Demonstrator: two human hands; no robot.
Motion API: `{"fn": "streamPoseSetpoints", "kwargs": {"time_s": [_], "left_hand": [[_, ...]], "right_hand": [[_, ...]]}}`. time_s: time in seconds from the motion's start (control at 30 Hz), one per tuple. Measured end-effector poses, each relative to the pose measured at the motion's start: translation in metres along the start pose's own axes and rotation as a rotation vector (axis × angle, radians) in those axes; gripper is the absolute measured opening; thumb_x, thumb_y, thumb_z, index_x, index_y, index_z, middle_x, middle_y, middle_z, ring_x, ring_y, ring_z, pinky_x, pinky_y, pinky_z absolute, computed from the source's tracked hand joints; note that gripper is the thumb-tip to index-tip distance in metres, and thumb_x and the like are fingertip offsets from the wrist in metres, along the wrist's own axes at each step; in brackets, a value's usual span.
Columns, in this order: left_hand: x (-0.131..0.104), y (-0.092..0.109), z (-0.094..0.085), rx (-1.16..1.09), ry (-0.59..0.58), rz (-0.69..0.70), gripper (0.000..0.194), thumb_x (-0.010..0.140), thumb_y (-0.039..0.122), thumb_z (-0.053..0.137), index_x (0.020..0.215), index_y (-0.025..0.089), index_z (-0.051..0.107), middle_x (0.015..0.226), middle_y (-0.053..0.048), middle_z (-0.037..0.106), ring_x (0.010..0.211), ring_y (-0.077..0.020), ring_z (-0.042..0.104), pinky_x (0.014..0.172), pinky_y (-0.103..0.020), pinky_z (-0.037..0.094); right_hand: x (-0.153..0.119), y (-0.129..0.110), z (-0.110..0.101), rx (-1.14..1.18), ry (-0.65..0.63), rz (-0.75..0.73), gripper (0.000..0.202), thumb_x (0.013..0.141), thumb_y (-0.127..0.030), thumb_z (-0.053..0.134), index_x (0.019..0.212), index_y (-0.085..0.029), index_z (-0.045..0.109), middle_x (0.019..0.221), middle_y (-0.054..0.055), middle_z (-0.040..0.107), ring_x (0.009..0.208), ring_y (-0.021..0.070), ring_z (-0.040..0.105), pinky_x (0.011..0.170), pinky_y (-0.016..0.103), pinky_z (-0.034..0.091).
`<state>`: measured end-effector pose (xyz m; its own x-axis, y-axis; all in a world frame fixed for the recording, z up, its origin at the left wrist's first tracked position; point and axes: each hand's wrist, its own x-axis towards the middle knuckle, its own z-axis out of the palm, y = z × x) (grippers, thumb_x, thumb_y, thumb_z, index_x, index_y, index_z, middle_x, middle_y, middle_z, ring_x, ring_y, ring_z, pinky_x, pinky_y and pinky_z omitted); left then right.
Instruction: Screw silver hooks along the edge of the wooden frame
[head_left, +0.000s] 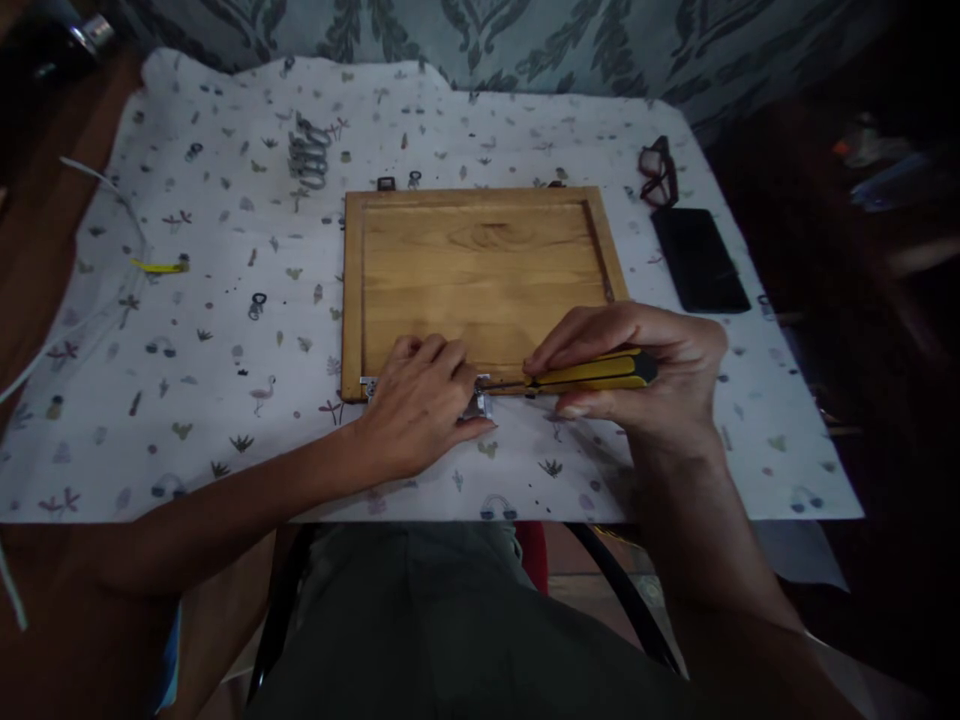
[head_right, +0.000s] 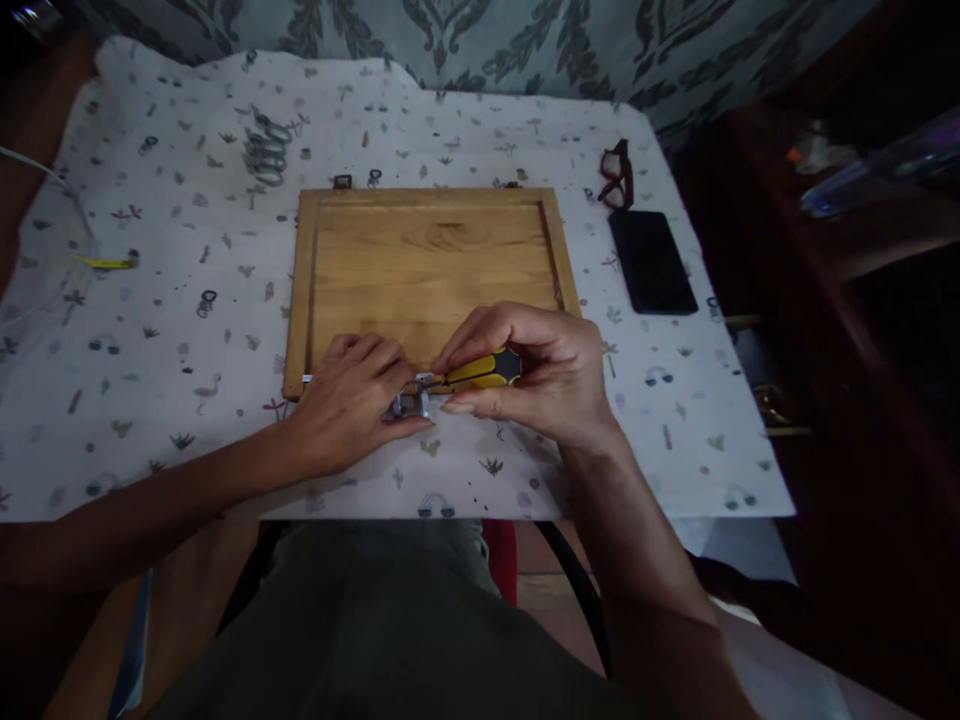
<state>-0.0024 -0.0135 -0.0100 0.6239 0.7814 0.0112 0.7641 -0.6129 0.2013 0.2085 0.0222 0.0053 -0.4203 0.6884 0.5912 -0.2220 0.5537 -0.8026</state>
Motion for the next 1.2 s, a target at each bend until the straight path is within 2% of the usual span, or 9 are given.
{"fn": "streamPoseSetpoints", "kwargs": {"time_s": [0.1, 0.17, 0.3, 0.37, 0.53, 0.67, 0.83, 1.03, 1.2], "left_hand": [[0.000, 0.000, 0.000, -0.001, 0.006, 0.003, 0.048, 0.093, 0.056, 0.069, 0.109, 0.010, 0.070, 0.109, -0.012, 0.066, 0.110, -0.0314, 0.058, 0.094, -0.045, 0.041], [0.000, 0.000, 0.000, 0.001, 0.002, 0.001, 0.048, 0.092, 0.056, 0.069, 0.109, 0.011, 0.070, 0.109, -0.012, 0.066, 0.110, -0.0315, 0.058, 0.094, -0.045, 0.041], [0.001, 0.000, -0.001, 0.001, -0.021, -0.013, 0.050, 0.092, 0.057, 0.069, 0.110, 0.011, 0.070, 0.109, -0.013, 0.066, 0.110, -0.0318, 0.057, 0.095, -0.045, 0.040], [0.001, 0.000, -0.001, -0.007, -0.022, -0.014, 0.050, 0.093, 0.057, 0.068, 0.111, 0.011, 0.070, 0.110, -0.013, 0.066, 0.110, -0.0316, 0.057, 0.095, -0.045, 0.040], [0.001, 0.000, -0.001, -0.019, -0.013, -0.012, 0.048, 0.092, 0.055, 0.070, 0.110, 0.011, 0.070, 0.110, -0.012, 0.066, 0.110, -0.0318, 0.058, 0.094, -0.044, 0.040], [0.001, -0.001, 0.001, -0.013, 0.010, -0.005, 0.047, 0.092, 0.055, 0.070, 0.109, 0.011, 0.071, 0.109, -0.012, 0.066, 0.110, -0.0311, 0.058, 0.094, -0.044, 0.040], [0.001, -0.001, 0.001, -0.009, 0.007, 0.001, 0.046, 0.093, 0.055, 0.068, 0.108, 0.011, 0.070, 0.109, -0.011, 0.066, 0.110, -0.0311, 0.059, 0.094, -0.044, 0.041], [0.000, 0.000, 0.000, 0.003, 0.009, 0.002, 0.048, 0.092, 0.057, 0.069, 0.107, 0.011, 0.070, 0.108, -0.012, 0.066, 0.109, -0.0312, 0.059, 0.093, -0.044, 0.042], [-0.001, -0.001, 0.001, 0.004, 0.019, 0.006, 0.047, 0.092, 0.057, 0.069, 0.107, 0.013, 0.070, 0.108, -0.012, 0.066, 0.109, -0.0305, 0.059, 0.094, -0.043, 0.041]], "right_hand": [[-0.003, 0.000, -0.005, -0.028, -0.019, 0.036, 0.029, 0.072, -0.017, 0.092, 0.099, -0.018, 0.080, 0.087, 0.004, 0.080, 0.080, 0.0151, 0.075, 0.071, 0.023, 0.061], [-0.004, -0.002, -0.009, -0.025, -0.045, 0.069, 0.034, 0.076, -0.023, 0.090, 0.108, -0.018, 0.080, 0.092, 0.006, 0.080, 0.080, 0.0161, 0.075, 0.070, 0.025, 0.061], [-0.003, -0.005, -0.012, -0.014, -0.117, 0.069, 0.034, 0.086, -0.024, 0.081, 0.120, -0.020, 0.078, 0.100, 0.007, 0.080, 0.070, 0.0135, 0.073, 0.061, 0.025, 0.060], [-0.001, -0.006, -0.011, -0.064, -0.122, 0.046, 0.030, 0.086, -0.026, 0.082, 0.116, -0.023, 0.081, 0.097, 0.007, 0.080, 0.070, 0.0150, 0.073, 0.061, 0.027, 0.060], [0.002, -0.007, -0.005, -0.199, -0.040, 0.023, 0.025, 0.078, -0.035, 0.088, 0.102, -0.030, 0.084, 0.088, 0.006, 0.081, 0.079, 0.0231, 0.075, 0.067, 0.036, 0.063], [0.002, -0.005, -0.004, -0.098, -0.061, -0.038, 0.029, 0.076, -0.024, 0.090, 0.103, -0.022, 0.082, 0.087, 0.006, 0.081, 0.080, 0.0194, 0.077, 0.066, 0.029, 0.062], [0.000, -0.004, 0.000, -0.037, -0.038, 0.004, 0.027, 0.073, -0.020, 0.092, 0.097, -0.018, 0.079, 0.083, 0.005, 0.080, 0.078, 0.0174, 0.078, 0.064, 0.025, 0.061], [-0.001, -0.003, 0.002, -0.080, 0.025, 0.049, 0.024, 0.073, -0.031, 0.092, 0.093, -0.026, 0.080, 0.079, 0.002, 0.079, 0.070, 0.0171, 0.074, 0.059, 0.027, 0.059], [-0.003, -0.005, -0.007, -0.068, -0.062, 0.076, 0.037, 0.081, -0.036, 0.086, 0.117, -0.031, 0.079, 0.094, 0.002, 0.080, 0.065, 0.0143, 0.072, 0.051, 0.024, 0.057]]}}
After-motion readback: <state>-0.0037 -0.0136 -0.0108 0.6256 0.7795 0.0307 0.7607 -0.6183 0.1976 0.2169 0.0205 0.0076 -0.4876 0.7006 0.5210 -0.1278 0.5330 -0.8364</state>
